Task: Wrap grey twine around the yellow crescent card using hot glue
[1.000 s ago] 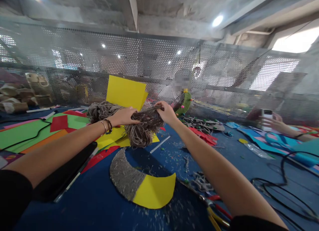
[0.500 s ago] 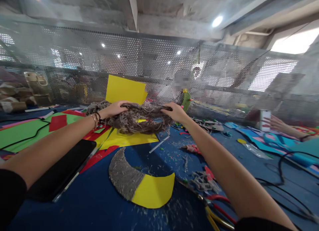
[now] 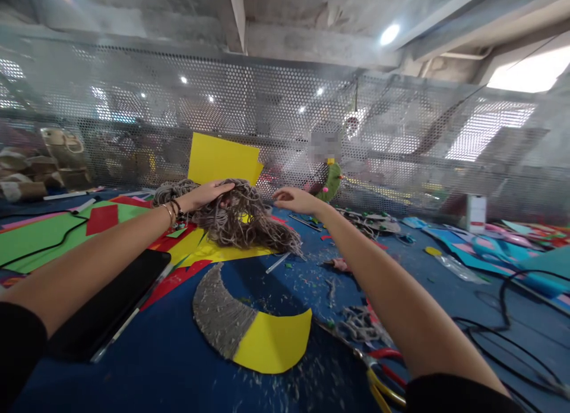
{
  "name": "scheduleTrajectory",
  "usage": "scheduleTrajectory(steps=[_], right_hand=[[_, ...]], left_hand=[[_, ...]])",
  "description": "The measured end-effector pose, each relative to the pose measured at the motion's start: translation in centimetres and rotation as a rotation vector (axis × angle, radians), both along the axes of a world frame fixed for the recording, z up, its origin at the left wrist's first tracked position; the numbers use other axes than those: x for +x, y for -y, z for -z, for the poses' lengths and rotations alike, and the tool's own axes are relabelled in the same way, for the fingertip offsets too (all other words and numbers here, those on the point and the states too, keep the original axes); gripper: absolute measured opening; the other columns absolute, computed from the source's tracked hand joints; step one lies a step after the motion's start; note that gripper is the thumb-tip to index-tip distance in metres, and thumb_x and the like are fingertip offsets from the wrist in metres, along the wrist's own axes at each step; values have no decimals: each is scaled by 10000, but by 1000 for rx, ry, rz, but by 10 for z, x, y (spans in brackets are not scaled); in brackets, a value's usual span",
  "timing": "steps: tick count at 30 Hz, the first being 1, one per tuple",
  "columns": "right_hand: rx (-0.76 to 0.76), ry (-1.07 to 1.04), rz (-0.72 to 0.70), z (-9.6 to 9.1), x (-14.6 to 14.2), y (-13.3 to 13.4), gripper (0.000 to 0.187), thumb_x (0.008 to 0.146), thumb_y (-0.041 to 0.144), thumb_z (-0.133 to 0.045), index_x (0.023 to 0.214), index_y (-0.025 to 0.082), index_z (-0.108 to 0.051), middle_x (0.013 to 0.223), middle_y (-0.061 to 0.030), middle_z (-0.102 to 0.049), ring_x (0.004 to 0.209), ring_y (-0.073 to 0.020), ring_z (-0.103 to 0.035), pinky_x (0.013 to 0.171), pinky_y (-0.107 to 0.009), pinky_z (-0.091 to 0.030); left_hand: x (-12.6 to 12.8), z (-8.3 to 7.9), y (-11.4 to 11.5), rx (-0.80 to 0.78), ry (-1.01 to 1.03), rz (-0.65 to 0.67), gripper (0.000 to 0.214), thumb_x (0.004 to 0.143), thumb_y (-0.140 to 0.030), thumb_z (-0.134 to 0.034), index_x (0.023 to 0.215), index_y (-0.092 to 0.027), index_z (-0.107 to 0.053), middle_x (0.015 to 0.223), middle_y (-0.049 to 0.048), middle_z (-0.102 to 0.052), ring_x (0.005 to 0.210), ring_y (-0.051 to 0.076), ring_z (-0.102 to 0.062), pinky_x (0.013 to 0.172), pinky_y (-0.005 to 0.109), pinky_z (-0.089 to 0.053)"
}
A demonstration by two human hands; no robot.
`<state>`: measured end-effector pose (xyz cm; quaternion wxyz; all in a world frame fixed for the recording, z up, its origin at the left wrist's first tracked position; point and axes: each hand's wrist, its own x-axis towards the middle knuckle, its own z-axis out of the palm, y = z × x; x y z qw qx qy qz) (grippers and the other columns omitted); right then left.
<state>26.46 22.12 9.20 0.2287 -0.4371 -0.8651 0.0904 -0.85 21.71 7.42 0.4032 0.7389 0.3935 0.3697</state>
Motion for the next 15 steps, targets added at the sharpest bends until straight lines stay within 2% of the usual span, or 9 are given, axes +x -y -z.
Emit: scheduleTrajectory(steps=[4, 9, 11, 15], right_hand=[[130, -119, -61, 3, -36, 25, 242, 820, 281, -571, 1032, 166, -563, 939, -42, -614, 835, -140, -578, 765, -318, -486], [230, -180, -63, 9, -59, 36, 183, 739, 176, -622, 918, 154, -585, 936, -37, -604, 786, -129, -563, 751, -305, -474], [265, -200, -42, 10, -60, 34, 174, 774, 226, -613, 925, 144, -581, 976, -44, -592, 836, -142, -560, 769, -336, -473], [260, -244, 1, 14, -59, 26, 272, 872, 339, -510, 1066, 154, -556, 1058, -57, -582, 894, -154, -575, 766, -363, -492]], left_hand=[[15, -4, 2, -20, 72, 34, 287, 902, -309, -528, 1139, -148, -528, 1137, 84, -555, 959, 210, -578, 805, 407, -504], [22, -2, 4, -68, 99, 43, 283, 903, -305, -526, 1140, -149, -526, 1133, 85, -556, 949, 204, -580, 797, 401, -507], [22, 0, 4, -80, 102, 37, 284, 903, -305, -526, 1142, -150, -526, 1136, 85, -554, 951, 205, -580, 798, 401, -507], [19, 5, 4, -76, 112, 45, 277, 904, -306, -525, 1137, -157, -530, 1139, 83, -555, 955, 209, -578, 799, 401, -507]])
